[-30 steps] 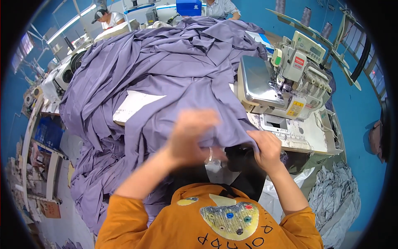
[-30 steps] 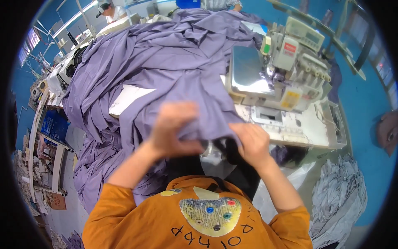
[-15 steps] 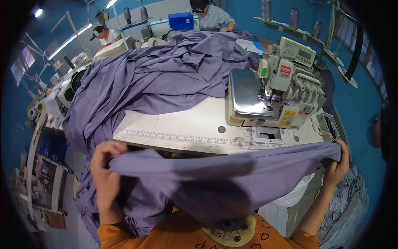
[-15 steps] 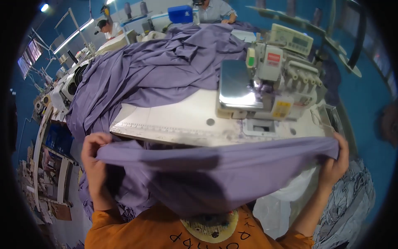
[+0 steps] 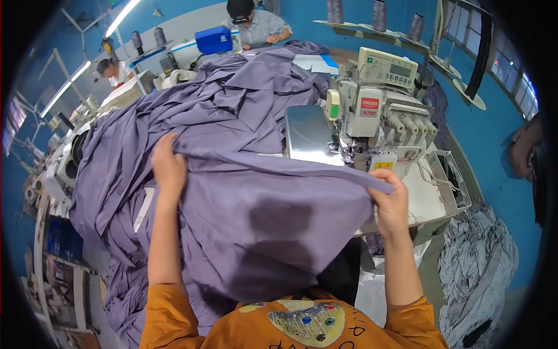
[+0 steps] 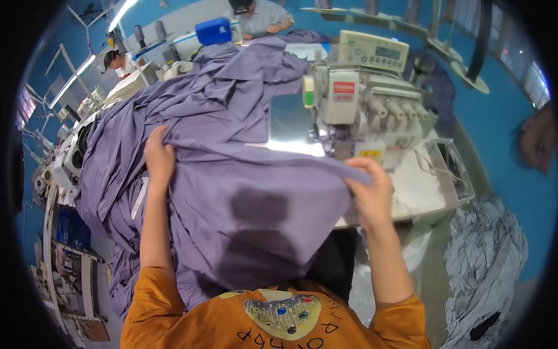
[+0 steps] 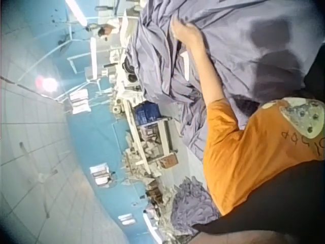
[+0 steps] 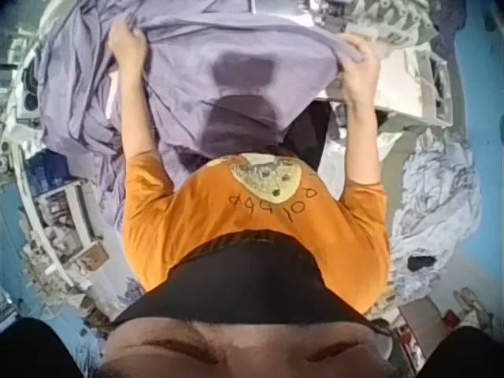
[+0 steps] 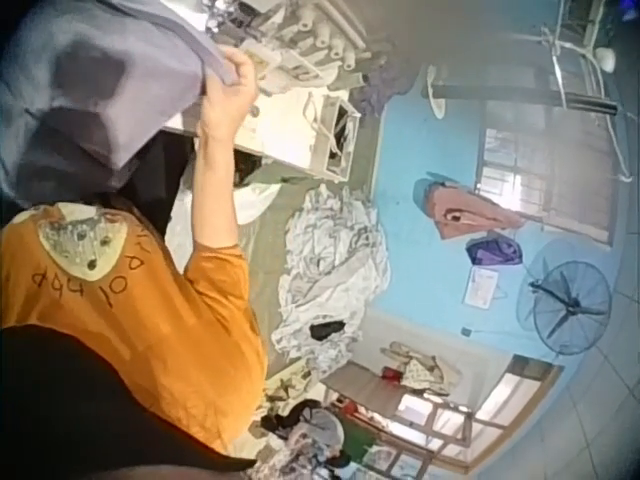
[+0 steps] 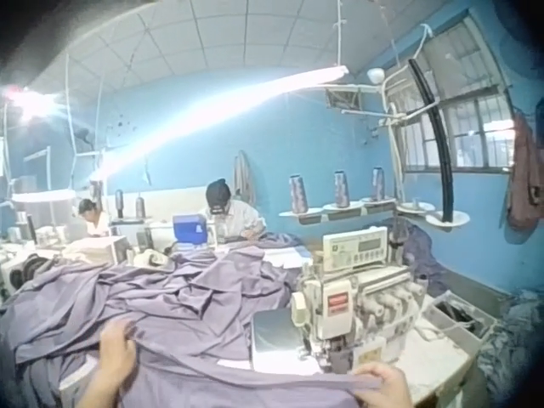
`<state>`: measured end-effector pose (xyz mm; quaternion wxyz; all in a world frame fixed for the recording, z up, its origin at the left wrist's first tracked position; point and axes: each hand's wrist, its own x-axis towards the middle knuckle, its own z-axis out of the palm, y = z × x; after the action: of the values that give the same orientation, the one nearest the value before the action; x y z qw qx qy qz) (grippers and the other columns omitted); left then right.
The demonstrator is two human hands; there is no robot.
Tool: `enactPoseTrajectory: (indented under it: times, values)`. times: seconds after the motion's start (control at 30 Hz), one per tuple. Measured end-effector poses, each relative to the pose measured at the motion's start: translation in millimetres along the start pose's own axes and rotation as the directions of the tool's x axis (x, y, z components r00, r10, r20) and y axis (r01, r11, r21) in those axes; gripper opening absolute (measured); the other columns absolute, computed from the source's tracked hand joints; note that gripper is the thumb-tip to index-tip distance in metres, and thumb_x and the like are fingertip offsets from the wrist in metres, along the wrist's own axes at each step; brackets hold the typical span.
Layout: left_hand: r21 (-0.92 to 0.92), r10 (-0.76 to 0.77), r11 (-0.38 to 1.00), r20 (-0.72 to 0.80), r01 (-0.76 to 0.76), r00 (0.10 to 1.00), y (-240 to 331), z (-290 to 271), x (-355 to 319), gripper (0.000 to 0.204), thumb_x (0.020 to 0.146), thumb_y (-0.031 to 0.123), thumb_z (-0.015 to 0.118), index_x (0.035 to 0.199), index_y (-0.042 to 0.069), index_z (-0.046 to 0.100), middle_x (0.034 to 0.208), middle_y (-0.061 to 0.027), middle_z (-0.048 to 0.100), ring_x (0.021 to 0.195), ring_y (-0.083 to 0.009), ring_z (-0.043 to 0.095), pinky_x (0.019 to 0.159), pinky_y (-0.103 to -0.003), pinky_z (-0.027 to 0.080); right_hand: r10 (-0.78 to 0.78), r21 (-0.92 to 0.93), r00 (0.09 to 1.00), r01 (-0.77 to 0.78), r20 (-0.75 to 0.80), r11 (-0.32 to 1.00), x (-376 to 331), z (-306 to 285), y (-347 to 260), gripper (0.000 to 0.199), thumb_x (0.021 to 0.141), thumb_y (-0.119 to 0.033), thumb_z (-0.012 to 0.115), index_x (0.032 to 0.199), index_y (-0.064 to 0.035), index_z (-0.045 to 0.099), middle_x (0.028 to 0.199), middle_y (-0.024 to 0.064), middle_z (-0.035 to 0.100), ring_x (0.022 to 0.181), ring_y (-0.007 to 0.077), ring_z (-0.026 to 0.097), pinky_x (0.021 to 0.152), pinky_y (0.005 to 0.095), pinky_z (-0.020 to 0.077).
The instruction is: Operating an industrial sewing machine to join pieces of purple fabric.
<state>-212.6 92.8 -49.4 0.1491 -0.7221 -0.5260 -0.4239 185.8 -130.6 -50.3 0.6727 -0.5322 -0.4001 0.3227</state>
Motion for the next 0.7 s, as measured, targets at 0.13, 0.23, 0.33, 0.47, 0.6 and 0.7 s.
enactPoseTrajectory:
  times: [0.13,0.23,0.33,0.47,0.6,0.7]
  values:
    - [-0.512,0.423,0.783,0.023,-0.353,0.906,121,23,0,0.05,0.077,0.007,0.064,0.126,0.004,0.053,0.132,-0.0146,0.054,0.121,-0.0341,0.05,0.104,-0.046,0.034,-0.093,-0.009,0.995,0.093,0.023,0.996,12,37,-2,0.012,0.089,-0.004,0.064,0.1,-0.0003,0.066,0.088,0.002,0.066,0.075,0.0061,0.057,0.065,0.0203,0.0453]
    - [-0.763,0.645,0.49,-0.007,-0.42,0.764,194,3,-5,0.061,0.077,0.016,0.071,0.132,0.005,0.047,0.127,-0.0127,0.057,0.115,-0.0316,0.054,0.099,-0.044,0.038,-0.123,-0.187,0.992,0.127,0.031,0.974,13,45,-15,0.024,0.097,-0.02,0.058,0.091,0.0019,0.065,0.071,-0.003,0.062,0.065,0.003,0.048,0.058,0.0213,0.0402]
    - [-0.719,0.665,0.591,0.176,-0.366,0.726,223,1,-17,0.061,0.077,0.016,0.071,0.132,0.004,0.046,0.11,-0.0092,0.064,0.101,-0.0288,0.061,0.089,-0.04,0.043,-0.149,-0.305,0.987,0.159,0.058,0.939,12,42,-15,0.028,0.098,-0.022,0.057,0.084,0.0018,0.063,0.063,-0.0018,0.058,0.061,0.0029,0.044,0.053,0.0244,0.0378]
    - [-0.662,0.51,0.71,0.251,-0.238,0.823,235,11,-15,0.036,0.081,0.015,0.068,0.115,0.01,0.059,0.076,-0.0039,0.063,0.064,-0.0245,0.062,0.056,-0.036,0.048,-0.219,-0.473,0.976,0.19,-0.007,0.86,12,39,-5,0.024,0.092,-0.017,0.065,0.076,0.0005,0.059,0.055,0.0021,0.051,0.053,0.0078,0.042,0.05,0.0265,0.0362]
    - [-0.681,0.6,0.63,0.122,-0.373,0.791,230,30,-11,0.018,0.082,0.016,0.067,0.1,0.013,0.067,0.071,-0.0035,0.061,0.059,-0.0243,0.06,0.05,-0.036,0.046,-0.262,-0.519,0.956,0.158,-0.132,0.84,10,30,2,0.026,0.085,-0.014,0.072,0.103,-0.0007,0.058,0.064,0.0011,0.054,0.054,0.0074,0.046,0.051,0.0237,0.0382]
    - [-0.701,0.669,0.613,0.216,-0.364,0.711,232,23,-1,0.016,0.078,0.012,0.07,0.094,0.015,0.073,0.067,-0.0047,0.058,0.059,-0.0248,0.059,0.051,-0.034,0.046,-0.104,-0.399,0.993,0.071,-0.06,0.914,-1,16,7,0.037,0.085,-0.015,0.073,0.114,0.001,0.055,0.077,0.0004,0.057,0.056,0.0058,0.046,0.053,0.021,0.0385]
